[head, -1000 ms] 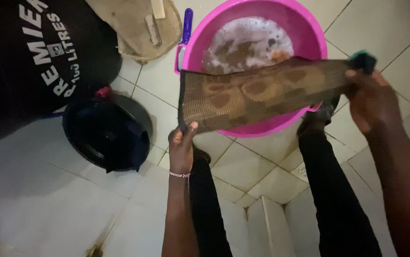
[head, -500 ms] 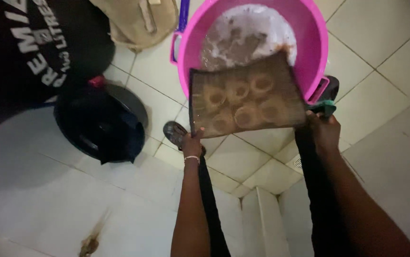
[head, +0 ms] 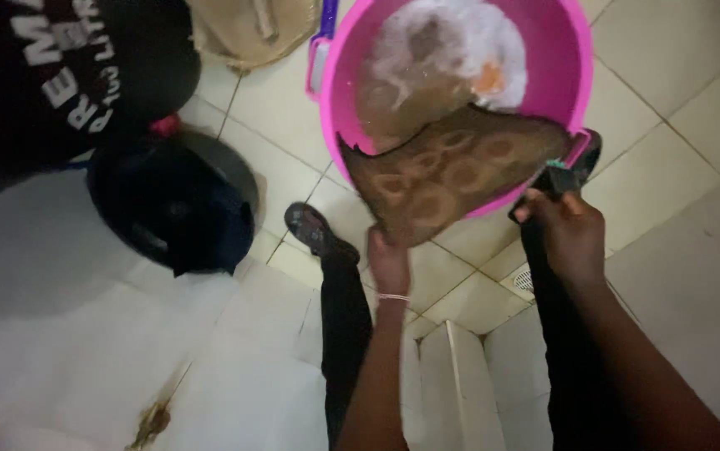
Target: The person washes a dark doormat with circular patterns by hand in a pink basin filled with soapy water. They repeatedly submerge, scrub, and wring the mat, then place it on the floor beside the basin.
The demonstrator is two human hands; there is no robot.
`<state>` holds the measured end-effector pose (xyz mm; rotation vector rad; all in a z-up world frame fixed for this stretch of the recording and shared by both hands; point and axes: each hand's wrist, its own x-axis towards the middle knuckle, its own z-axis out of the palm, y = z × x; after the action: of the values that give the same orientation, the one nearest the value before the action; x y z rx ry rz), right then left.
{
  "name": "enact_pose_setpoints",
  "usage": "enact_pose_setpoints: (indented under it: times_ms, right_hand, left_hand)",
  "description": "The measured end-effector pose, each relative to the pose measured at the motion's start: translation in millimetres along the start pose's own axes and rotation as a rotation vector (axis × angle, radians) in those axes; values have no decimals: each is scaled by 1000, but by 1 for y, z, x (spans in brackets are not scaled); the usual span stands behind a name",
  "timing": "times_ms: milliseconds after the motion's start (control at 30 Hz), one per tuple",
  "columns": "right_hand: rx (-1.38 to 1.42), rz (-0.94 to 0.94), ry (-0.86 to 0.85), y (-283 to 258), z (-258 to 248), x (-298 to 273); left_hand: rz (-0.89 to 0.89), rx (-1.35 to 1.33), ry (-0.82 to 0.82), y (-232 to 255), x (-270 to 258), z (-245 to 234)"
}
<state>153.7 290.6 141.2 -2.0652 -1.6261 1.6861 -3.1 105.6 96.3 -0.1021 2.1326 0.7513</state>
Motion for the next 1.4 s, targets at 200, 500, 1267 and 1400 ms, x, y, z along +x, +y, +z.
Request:
enact_pose_setpoints:
  times_ms: [200, 500, 1267, 1400]
  right_hand:
    - [-296, -257, -351, -105, 57, -6]
    - [-614, -559, -355, -97, 76, 3]
    - [-325, -491, -156, 31, 88, -55]
    - [-212, -545, -186, 16, 99, -74]
  left_hand:
    - [456, -11, 2, 30, -65, 30]
    - [275, -570, -522, 9, -59, 32]
    - [161, -227, -72, 52, -49, -10]
    - [-7, -259, -123, 75, -51, -13]
